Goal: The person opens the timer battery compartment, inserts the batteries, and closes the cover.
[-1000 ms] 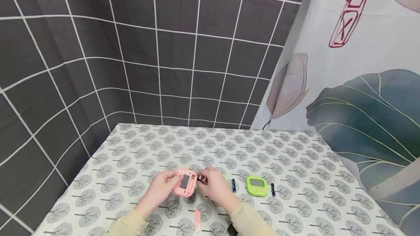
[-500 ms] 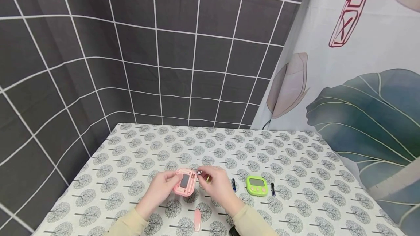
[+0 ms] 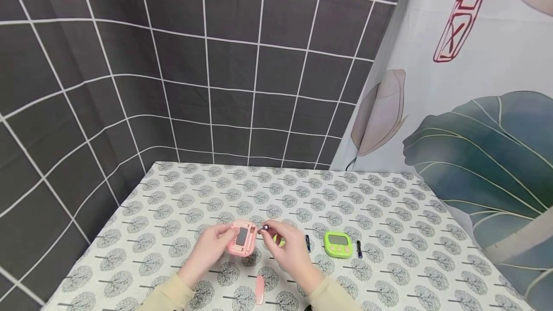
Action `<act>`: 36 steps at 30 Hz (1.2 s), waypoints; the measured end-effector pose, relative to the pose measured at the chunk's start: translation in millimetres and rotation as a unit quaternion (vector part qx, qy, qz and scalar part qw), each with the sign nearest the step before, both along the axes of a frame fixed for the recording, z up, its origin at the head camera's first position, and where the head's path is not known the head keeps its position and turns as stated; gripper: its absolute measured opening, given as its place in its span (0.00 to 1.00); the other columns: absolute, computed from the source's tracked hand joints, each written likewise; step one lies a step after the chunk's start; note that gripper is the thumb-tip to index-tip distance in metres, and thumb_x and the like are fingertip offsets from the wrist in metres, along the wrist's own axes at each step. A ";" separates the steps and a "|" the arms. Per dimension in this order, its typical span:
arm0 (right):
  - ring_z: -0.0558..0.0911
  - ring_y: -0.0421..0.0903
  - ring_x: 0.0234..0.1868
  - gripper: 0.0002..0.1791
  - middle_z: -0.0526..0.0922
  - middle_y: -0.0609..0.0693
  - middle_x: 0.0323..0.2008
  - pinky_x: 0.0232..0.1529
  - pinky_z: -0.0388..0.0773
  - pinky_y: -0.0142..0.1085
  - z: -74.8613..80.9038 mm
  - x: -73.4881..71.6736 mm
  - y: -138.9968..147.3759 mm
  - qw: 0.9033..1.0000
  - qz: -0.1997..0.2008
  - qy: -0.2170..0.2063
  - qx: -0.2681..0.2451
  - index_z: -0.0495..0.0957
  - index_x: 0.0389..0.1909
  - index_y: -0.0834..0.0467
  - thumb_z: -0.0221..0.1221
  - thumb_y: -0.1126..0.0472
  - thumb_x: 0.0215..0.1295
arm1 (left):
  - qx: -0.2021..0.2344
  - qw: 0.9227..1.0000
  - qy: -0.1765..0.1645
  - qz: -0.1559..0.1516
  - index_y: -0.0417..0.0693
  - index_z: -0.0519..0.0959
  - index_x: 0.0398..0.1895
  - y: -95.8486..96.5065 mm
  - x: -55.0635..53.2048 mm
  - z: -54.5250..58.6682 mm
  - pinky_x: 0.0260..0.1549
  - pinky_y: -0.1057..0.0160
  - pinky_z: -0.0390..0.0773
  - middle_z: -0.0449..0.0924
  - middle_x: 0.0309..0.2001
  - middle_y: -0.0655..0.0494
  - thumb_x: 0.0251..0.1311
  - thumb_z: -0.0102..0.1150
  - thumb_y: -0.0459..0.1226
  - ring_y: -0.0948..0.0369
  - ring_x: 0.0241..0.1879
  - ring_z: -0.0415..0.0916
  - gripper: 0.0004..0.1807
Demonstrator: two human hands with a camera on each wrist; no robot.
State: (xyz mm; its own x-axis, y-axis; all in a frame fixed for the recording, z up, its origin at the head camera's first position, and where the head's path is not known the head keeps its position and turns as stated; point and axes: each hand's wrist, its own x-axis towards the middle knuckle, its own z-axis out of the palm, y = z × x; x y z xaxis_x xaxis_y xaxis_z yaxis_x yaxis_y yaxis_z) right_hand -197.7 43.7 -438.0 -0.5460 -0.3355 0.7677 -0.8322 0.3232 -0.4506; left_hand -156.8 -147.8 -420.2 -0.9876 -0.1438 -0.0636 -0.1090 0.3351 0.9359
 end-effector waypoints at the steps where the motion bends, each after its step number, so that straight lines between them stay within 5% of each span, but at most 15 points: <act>1: 0.75 0.31 0.22 0.07 0.84 0.44 0.25 0.24 0.72 0.19 -0.1 0.4 0.3 1.000 0.002 0.006 -0.003 0.81 0.36 0.59 0.63 0.68 0.56 | -0.002 1.000 0.000 0.001 0.36 0.79 0.50 -0.1 -0.1 0.3 0.13 0.71 0.60 0.73 0.16 0.58 0.62 0.55 0.41 0.66 0.13 0.55 0.19; 6: 0.74 0.30 0.21 0.07 0.84 0.45 0.25 0.23 0.70 0.17 0.6 3.8 0.7 0.999 0.008 0.033 -0.003 0.82 0.37 0.58 0.63 0.67 0.57 | -0.004 1.000 0.001 0.002 0.38 0.80 0.49 0.2 0.5 0.8 0.12 0.72 0.60 0.68 0.14 0.59 0.62 0.56 0.42 0.66 0.13 0.56 0.18; 18: 0.77 0.33 0.24 0.08 0.85 0.47 0.28 0.26 0.72 0.17 1.9 9.1 -0.5 0.998 0.031 0.062 0.013 0.82 0.38 0.60 0.63 0.66 0.57 | -0.002 1.000 0.008 -0.003 0.37 0.81 0.46 1.5 2.7 2.1 0.17 0.68 0.67 0.81 0.25 0.52 0.61 0.57 0.41 0.64 0.15 0.61 0.17; 25: 0.77 0.33 0.25 0.10 0.84 0.50 0.26 0.27 0.72 0.18 2.0 14.6 -1.8 0.997 0.065 0.027 0.024 0.81 0.40 0.60 0.63 0.68 0.56 | 0.006 1.000 0.019 -0.006 0.34 0.80 0.46 2.9 3.6 0.9 0.37 0.63 0.77 0.85 0.35 0.45 0.62 0.56 0.39 0.62 0.27 0.77 0.16; 33: 0.77 0.32 0.24 0.16 0.83 0.46 0.24 0.28 0.73 0.17 1.1 15.1 -3.9 0.996 0.088 0.000 0.028 0.80 0.41 0.61 0.63 0.75 0.50 | 0.021 1.000 0.008 -0.010 0.35 0.81 0.44 2.3 2.9 0.9 0.20 0.69 0.70 0.84 0.27 0.51 0.62 0.56 0.39 0.64 0.18 0.67 0.15; 36: 0.77 0.32 0.24 0.15 0.83 0.46 0.24 0.29 0.73 0.17 1.0 15.4 -4.1 0.996 0.080 -0.008 0.038 0.80 0.41 0.61 0.64 0.74 0.50 | 0.019 1.000 0.007 -0.009 0.36 0.81 0.44 1.8 2.9 -0.1 0.25 0.68 0.73 0.84 0.28 0.52 0.62 0.56 0.39 0.64 0.20 0.70 0.15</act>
State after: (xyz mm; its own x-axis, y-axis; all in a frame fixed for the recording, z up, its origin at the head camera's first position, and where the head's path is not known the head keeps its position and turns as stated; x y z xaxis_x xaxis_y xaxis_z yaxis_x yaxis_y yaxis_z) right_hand -182.3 39.6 -437.0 -0.4922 -0.4761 0.7287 -0.8690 0.2201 -0.4432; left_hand -153.9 -146.0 -420.4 -0.9908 -0.1236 -0.0553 -0.0906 0.3016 0.9491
